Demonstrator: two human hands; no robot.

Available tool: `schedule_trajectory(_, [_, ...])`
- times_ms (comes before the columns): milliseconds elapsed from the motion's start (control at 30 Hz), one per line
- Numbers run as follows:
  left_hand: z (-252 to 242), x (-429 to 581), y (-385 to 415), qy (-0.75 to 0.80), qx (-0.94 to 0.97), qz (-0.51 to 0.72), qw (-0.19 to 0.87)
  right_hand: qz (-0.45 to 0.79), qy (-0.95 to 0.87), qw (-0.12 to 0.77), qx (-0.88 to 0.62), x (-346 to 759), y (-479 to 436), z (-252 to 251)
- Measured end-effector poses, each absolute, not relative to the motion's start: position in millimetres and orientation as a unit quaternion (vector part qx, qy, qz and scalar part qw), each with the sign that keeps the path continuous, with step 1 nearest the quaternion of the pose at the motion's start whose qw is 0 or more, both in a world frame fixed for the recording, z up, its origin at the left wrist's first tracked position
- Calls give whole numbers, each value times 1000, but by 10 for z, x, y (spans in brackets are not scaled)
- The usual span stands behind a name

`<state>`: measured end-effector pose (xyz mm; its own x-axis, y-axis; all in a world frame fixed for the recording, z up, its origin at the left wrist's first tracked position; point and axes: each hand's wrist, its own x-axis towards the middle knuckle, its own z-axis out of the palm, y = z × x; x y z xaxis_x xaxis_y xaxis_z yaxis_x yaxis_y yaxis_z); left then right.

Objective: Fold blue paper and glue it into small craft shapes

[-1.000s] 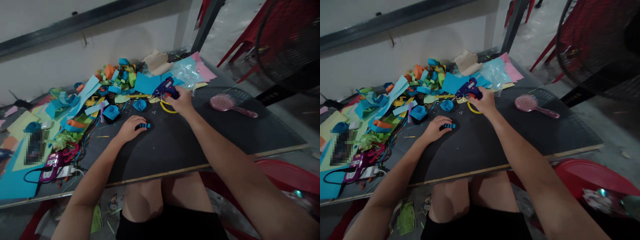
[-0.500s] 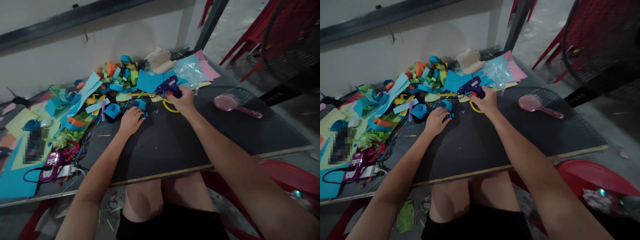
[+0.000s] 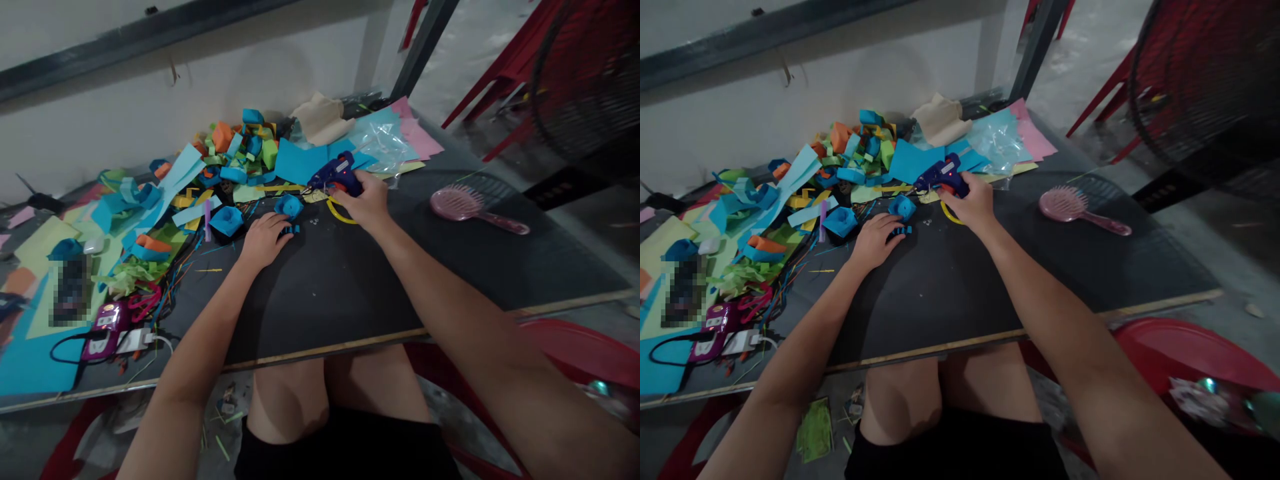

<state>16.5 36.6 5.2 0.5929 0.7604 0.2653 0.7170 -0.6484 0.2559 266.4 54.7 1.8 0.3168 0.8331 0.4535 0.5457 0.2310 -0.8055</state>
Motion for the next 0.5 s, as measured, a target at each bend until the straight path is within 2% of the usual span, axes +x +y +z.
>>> schedule_trajectory(233, [24,181,357,431,886,170,22,117,-576,516,-623,2632,546,7])
schedule_trajectory(500, [46,178,375,415,896,153,44,97,-586,507,-625,2635,561,-33])
